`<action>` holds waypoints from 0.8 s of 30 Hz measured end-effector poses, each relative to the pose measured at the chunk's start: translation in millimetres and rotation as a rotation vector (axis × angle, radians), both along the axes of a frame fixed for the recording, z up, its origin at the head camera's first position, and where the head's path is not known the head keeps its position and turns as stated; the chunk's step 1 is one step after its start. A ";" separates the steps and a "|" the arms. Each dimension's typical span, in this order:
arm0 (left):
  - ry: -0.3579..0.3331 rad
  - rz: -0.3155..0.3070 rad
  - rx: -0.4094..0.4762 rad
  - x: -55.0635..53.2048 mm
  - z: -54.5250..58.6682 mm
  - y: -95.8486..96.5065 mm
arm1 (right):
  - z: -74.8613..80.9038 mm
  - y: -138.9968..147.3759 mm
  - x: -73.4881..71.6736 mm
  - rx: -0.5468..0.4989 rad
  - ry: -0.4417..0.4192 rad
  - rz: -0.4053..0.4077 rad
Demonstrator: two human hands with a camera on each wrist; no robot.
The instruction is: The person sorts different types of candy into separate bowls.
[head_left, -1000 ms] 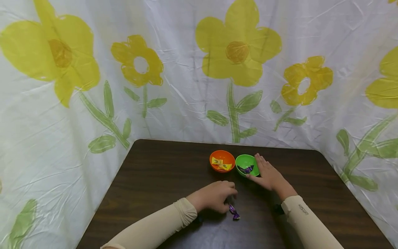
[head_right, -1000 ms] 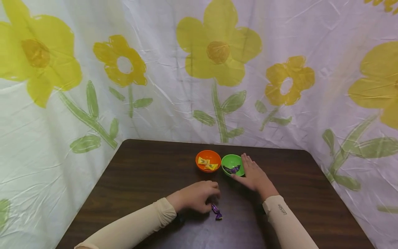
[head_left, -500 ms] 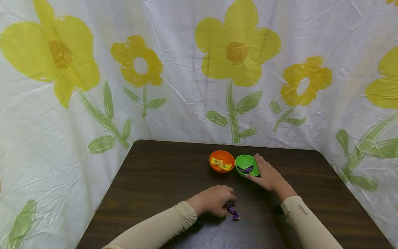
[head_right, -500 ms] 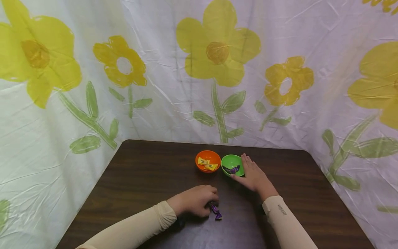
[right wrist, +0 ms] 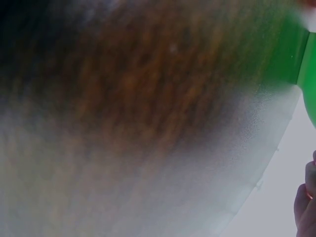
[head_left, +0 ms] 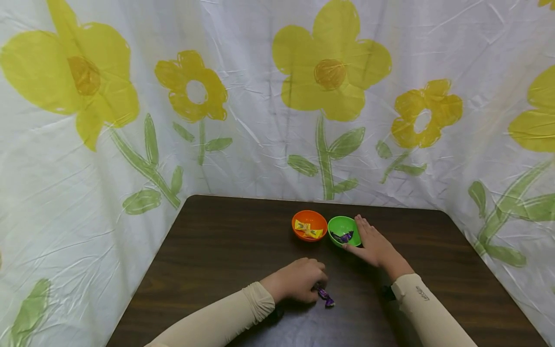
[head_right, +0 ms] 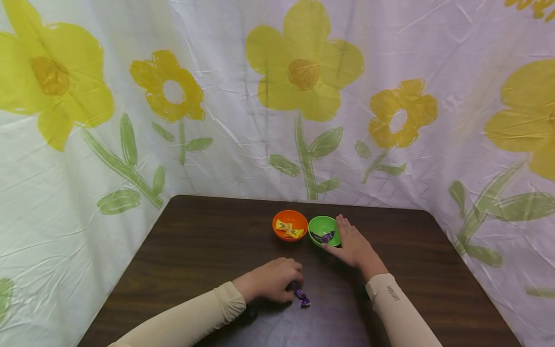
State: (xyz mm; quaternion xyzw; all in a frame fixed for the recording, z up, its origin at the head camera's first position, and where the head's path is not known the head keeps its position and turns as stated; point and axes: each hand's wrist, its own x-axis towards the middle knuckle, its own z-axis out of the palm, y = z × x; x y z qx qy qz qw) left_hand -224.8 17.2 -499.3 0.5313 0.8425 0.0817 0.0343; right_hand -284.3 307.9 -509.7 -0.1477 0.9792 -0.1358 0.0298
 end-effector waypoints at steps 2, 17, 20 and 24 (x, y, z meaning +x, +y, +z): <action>0.007 0.008 -0.004 -0.2 0.2 0.2 | -0.7 0.4 -0.5 0.003 0.002 0.000; -0.041 -0.001 0.014 -0.9 1.2 -0.5 | -5.1 2.6 -2.5 0.011 0.005 0.003; -0.057 0.003 0.025 -1.9 2.2 -0.7 | -4.7 2.5 -2.4 0.013 0.006 0.006; -0.063 0.014 0.036 -3.9 2.0 -1.0 | -4.5 2.6 -2.6 0.012 0.006 0.006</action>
